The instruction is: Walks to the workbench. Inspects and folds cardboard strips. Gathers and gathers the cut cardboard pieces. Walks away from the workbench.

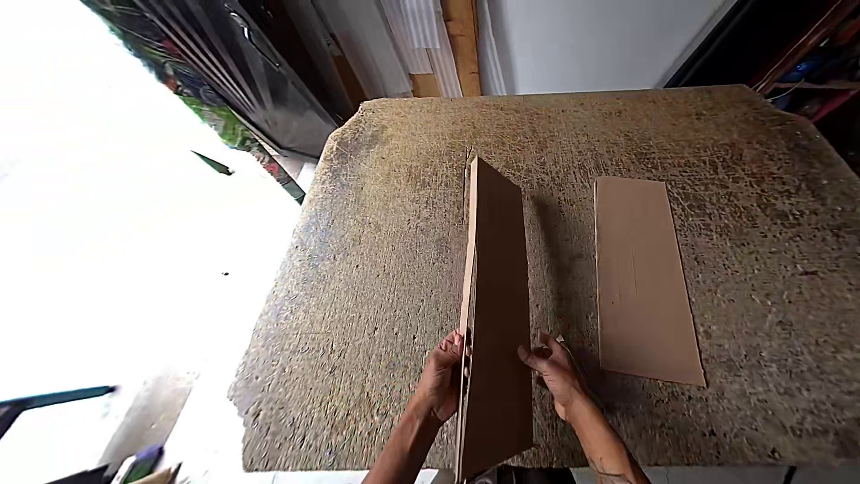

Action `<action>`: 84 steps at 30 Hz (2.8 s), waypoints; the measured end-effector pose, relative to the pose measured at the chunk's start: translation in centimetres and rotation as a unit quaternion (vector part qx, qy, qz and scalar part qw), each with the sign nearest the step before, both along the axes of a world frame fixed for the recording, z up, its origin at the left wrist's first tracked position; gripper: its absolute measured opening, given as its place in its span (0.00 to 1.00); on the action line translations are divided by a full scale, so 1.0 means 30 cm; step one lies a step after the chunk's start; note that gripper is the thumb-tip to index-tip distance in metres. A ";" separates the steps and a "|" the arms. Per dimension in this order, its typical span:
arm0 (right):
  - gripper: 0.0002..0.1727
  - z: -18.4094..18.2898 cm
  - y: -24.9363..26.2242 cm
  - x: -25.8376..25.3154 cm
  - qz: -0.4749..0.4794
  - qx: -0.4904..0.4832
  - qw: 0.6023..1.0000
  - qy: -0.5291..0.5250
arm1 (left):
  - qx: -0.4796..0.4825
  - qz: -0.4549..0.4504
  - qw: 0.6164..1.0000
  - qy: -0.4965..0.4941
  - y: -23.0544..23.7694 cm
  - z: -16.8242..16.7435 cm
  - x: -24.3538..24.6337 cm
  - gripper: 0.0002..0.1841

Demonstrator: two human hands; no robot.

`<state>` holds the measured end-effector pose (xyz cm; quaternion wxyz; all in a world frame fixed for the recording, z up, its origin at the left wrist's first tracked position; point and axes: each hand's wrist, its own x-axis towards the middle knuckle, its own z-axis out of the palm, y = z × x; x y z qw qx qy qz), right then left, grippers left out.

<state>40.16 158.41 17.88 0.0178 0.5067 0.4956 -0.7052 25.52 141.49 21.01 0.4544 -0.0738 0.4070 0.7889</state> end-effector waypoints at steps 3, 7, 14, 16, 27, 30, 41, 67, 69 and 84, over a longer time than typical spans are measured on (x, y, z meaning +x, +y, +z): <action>0.25 0.030 -0.008 0.022 -0.025 -0.248 0.959 0.134 | 0.162 -0.036 0.985 -0.040 -0.054 0.057 -0.008 0.20; 0.25 0.083 -0.098 0.023 -0.050 -0.169 0.966 0.190 | 0.070 -0.071 0.991 0.088 -0.101 0.069 -0.048 0.18; 0.20 0.190 -0.313 -0.004 0.157 0.356 0.913 -0.124 | -0.529 -0.309 0.613 0.499 -0.229 0.046 0.006 0.18; 0.16 0.221 -0.429 -0.016 0.163 0.406 0.887 -0.145 | -0.561 -0.298 0.580 0.510 -0.248 0.018 0.052 0.19; 0.18 0.322 -0.314 0.210 -0.251 0.256 0.911 0.201 | -0.366 0.021 0.867 0.338 -0.625 -0.169 -0.311 0.12; 0.24 0.357 -0.336 0.236 -0.231 0.226 0.915 0.241 | -0.460 -0.129 0.769 0.425 -0.650 -0.187 -0.372 0.18; 0.35 0.438 -0.397 0.114 -0.032 0.120 0.945 0.304 | 0.089 -0.206 0.956 0.189 -0.305 0.221 0.005 0.23; 0.67 0.200 -0.229 -0.040 0.179 0.318 0.930 0.037 | -0.053 -0.017 0.945 0.322 -0.388 0.247 -0.037 0.12; 0.45 0.309 -0.319 -0.075 0.166 0.271 0.933 0.168 | -0.041 -0.014 0.939 0.341 -0.363 0.256 -0.019 0.13; 0.15 0.396 -0.456 -0.037 0.120 0.385 0.861 0.311 | -0.021 -0.024 0.895 0.445 -0.317 0.371 -0.070 0.14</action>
